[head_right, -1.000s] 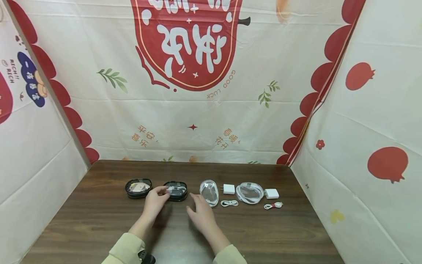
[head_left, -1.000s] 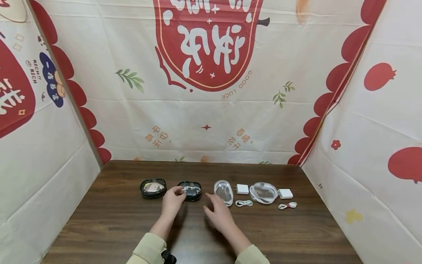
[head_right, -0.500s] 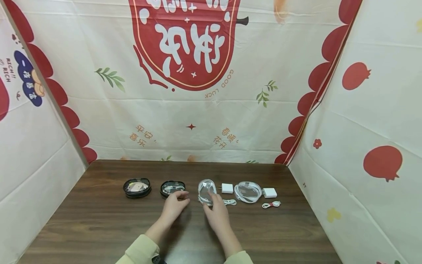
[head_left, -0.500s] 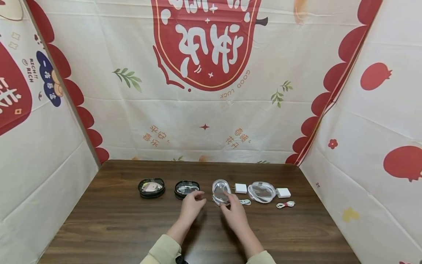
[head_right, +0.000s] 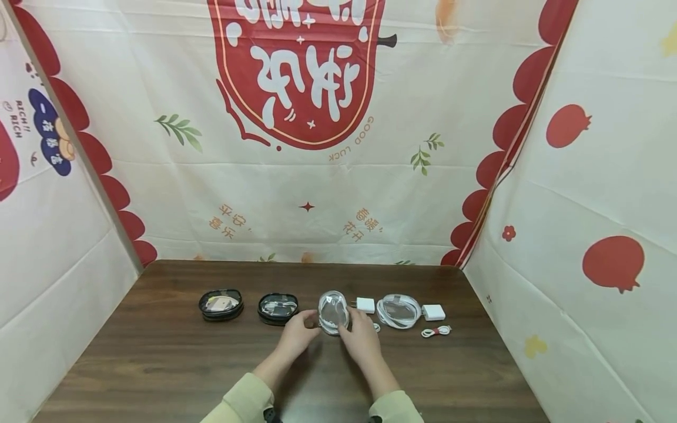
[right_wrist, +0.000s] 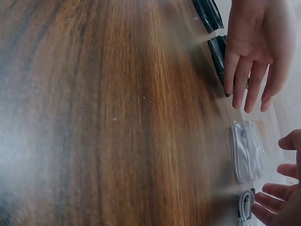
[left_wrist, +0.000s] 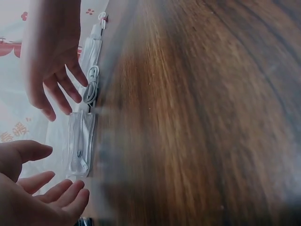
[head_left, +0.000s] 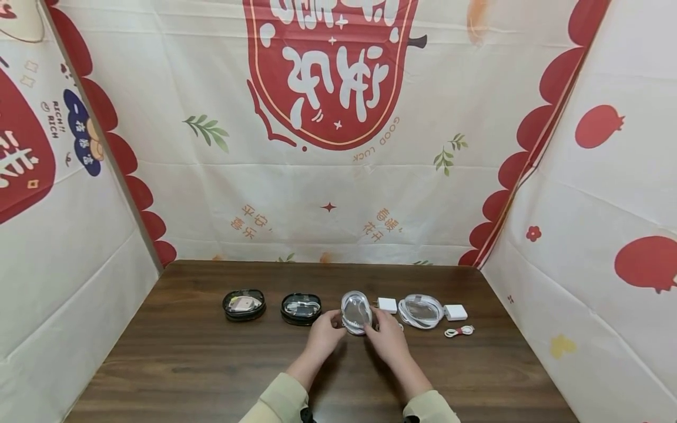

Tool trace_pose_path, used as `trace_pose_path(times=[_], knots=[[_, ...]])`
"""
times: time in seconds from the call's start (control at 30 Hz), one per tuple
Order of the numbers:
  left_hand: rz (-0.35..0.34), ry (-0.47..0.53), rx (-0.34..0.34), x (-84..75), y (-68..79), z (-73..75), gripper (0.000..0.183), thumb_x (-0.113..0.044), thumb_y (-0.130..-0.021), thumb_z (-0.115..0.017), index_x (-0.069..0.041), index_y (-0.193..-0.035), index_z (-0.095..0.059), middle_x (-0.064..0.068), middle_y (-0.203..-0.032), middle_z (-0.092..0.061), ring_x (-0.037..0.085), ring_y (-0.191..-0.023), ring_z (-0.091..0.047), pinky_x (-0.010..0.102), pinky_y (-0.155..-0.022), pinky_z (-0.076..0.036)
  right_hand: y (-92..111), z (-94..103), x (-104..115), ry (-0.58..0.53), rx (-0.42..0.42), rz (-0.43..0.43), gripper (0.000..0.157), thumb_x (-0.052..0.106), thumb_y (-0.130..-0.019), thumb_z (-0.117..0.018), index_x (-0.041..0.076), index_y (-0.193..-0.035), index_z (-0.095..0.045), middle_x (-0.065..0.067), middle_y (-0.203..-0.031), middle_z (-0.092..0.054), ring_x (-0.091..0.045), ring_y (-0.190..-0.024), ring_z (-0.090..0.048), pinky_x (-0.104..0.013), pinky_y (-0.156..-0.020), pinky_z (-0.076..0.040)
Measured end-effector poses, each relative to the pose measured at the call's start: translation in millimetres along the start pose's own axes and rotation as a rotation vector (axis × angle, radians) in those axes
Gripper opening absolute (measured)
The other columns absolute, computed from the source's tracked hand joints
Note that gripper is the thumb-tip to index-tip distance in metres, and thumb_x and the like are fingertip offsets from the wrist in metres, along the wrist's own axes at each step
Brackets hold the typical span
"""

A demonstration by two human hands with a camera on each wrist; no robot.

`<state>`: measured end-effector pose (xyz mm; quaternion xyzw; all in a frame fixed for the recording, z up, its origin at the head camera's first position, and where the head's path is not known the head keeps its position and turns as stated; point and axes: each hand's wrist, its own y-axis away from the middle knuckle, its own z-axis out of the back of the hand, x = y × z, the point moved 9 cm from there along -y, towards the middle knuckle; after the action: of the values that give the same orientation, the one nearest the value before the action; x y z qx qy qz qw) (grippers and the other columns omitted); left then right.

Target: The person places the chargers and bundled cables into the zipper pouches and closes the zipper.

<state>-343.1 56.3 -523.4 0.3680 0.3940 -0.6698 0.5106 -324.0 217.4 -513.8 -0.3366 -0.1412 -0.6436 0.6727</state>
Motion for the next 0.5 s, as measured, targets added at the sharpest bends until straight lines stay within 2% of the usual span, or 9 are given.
trace_pose_path(times=[0.17,0.33,0.5], knots=[[-0.010,-0.015,0.036,0.7,-1.8,-7.9,0.052,0.003,-0.076,-0.070,0.009,-0.126,-0.057,0.022,-0.109,-0.067,0.035,-0.097,-0.064,0.044,-0.082,-0.052,0.8,-9.3,3.5,-0.001,0.060,0.040,0.042,0.013,-0.085,-0.067,-0.004,-0.123,-0.062,-0.020,-0.114,-0.065,-0.038,-0.110,-0.059,-0.052,-0.093,-0.046],[-0.015,-0.018,0.037,-0.7,-2.8,-10.8,0.053,0.005,-0.075,-0.068,0.012,-0.126,-0.056,0.025,-0.110,-0.065,0.036,-0.096,-0.063,0.045,-0.081,-0.052,1.2,-8.3,6.7,0.008,0.047,0.065,0.038,0.013,-0.085,-0.068,-0.003,-0.119,-0.064,-0.018,-0.109,-0.067,-0.036,-0.105,-0.061,-0.051,-0.090,-0.048],[-0.021,0.022,0.030,-1.6,-5.0,-11.2,0.051,0.005,-0.076,-0.068,0.011,-0.125,-0.057,0.022,-0.104,-0.067,0.032,-0.090,-0.064,0.037,-0.073,-0.054,3.0,-5.1,7.1,0.006,0.040,0.040,0.042,0.016,-0.086,-0.068,-0.004,-0.122,-0.062,-0.019,-0.113,-0.066,-0.037,-0.109,-0.059,-0.052,-0.093,-0.046]])
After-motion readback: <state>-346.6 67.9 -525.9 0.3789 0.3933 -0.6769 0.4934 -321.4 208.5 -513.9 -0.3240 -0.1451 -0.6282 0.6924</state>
